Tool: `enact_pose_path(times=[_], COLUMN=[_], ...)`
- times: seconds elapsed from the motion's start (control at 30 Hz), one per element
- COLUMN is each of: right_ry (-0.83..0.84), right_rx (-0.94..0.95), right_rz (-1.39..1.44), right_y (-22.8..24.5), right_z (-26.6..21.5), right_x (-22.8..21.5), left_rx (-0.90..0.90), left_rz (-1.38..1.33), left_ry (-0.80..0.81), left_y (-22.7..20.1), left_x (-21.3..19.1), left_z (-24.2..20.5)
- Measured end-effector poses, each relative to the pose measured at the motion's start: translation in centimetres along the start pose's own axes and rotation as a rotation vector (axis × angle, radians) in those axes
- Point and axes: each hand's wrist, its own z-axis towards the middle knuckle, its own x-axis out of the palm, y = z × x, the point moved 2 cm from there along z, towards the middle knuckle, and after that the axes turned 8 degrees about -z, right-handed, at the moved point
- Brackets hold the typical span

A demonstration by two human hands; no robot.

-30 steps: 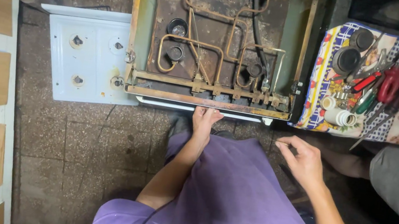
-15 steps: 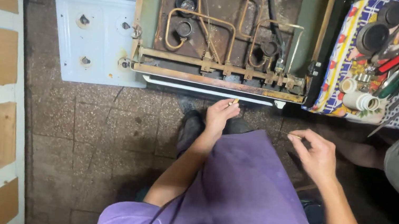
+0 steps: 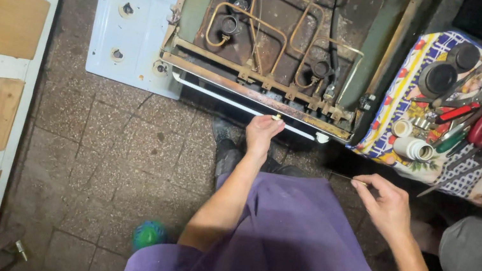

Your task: Dismantling and inspecting the internal components of a gas stove for repair

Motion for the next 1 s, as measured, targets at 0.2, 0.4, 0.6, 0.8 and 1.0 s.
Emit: enact_pose_path(times=[0.2,0.4,0.6,0.8,1.0], right_ry=[0.009,0.039,0.074,0.077,0.087], right_rx=[-0.045,-0.061,-0.067,-0.091,-0.106], right_rz=[0.039,0.034,0.019,-0.013,-0.042], right_y=[-1.1,-1.8,-1.6,-1.2,-0.5], right_z=[0.0,0.4,1.9,3.6,4.4], right_x=[-0.1,-0.3,-0.3,0.0,0.2], left_rx=[-0.002,0.036,0.056,0.032,-0.035], left_rz=[-0.072,-0.114,-0.113,-0.14,-0.153], left_ry=[0.007,-0.076,-0.129,-0.106,-0.047], left_y=[0.8,2.1,2.8,2.8,1.5], left_x=[-0.6,-0.1,-0.1,0.2,0.7], left_z=[-0.1,0.1,0.8,1.2,0.1])
